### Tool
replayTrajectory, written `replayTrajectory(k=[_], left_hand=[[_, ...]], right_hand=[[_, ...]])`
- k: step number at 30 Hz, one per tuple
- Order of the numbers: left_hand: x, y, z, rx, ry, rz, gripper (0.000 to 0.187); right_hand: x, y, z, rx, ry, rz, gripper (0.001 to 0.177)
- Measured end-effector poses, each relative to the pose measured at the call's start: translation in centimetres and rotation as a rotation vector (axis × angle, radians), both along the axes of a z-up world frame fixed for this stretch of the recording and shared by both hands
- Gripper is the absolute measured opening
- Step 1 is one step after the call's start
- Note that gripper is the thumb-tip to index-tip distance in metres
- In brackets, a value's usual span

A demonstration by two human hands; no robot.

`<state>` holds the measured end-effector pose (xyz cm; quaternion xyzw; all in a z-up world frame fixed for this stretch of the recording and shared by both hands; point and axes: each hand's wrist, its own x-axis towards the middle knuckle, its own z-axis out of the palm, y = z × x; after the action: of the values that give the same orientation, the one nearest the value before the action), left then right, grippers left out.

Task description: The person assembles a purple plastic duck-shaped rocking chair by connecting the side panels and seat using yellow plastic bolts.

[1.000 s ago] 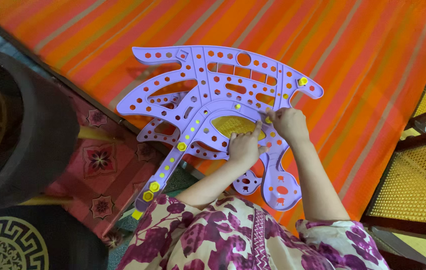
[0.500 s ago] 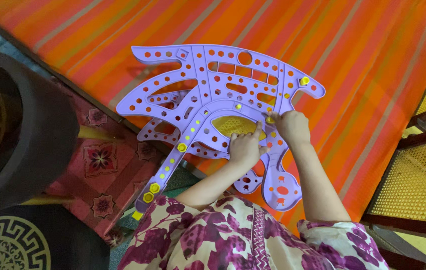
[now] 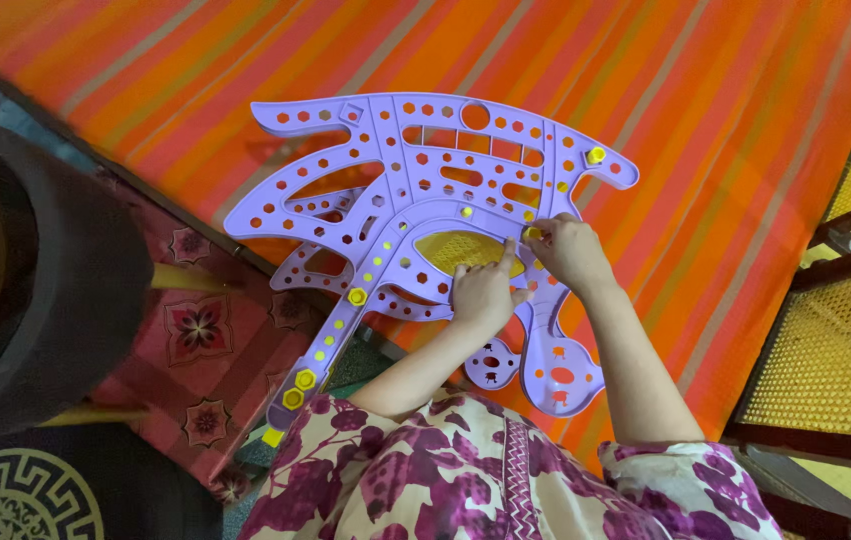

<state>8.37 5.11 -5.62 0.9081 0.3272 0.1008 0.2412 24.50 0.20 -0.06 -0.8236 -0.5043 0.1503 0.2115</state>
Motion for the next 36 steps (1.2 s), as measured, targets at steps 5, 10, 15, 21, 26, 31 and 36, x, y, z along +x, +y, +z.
replayTrajectory(k=[5,10,15,21,26,31,36], left_hand=[[0.0,0.0,0.4,-0.026,0.068,0.003,0.095],[-0.3,0.0,0.2,-0.036,0.041,-0.004,0.095],[0.3,-0.3,-0.7,-0.042,0.055,0.010,0.095],[1.6,-0.6,-1.1,-0.062,0.134,0.076,0.094],[2.9,-3.7,-0.4,0.191,-0.008,0.121,0.066],[7.1,-12.3,0.9,0.207,-0.250,-0.112,0.036],[11.7,-20.9,-1.1,0.022,-0.162,-0.457,0.028]], right_hand=[[-0.5,-0.1,-0.5,0.020,-0.031,-0.050,0.033],[-2.0,0.1,-2.3,0.094,-0.078,-0.180,0.031],[-1.6,-0.8,-3.7,0.236,-0.010,-0.211,0.030],[1.3,-8.9,-4.3,0.452,0.026,-0.268,0.038],[7.2,-22.9,-9.6,0.383,0.026,-0.633,0.030],[9.5,-37.5,-16.2,0.240,0.072,-0.862,0.031],[9.6,-44.0,-24.8,0.159,0.168,-0.862,0.023]])
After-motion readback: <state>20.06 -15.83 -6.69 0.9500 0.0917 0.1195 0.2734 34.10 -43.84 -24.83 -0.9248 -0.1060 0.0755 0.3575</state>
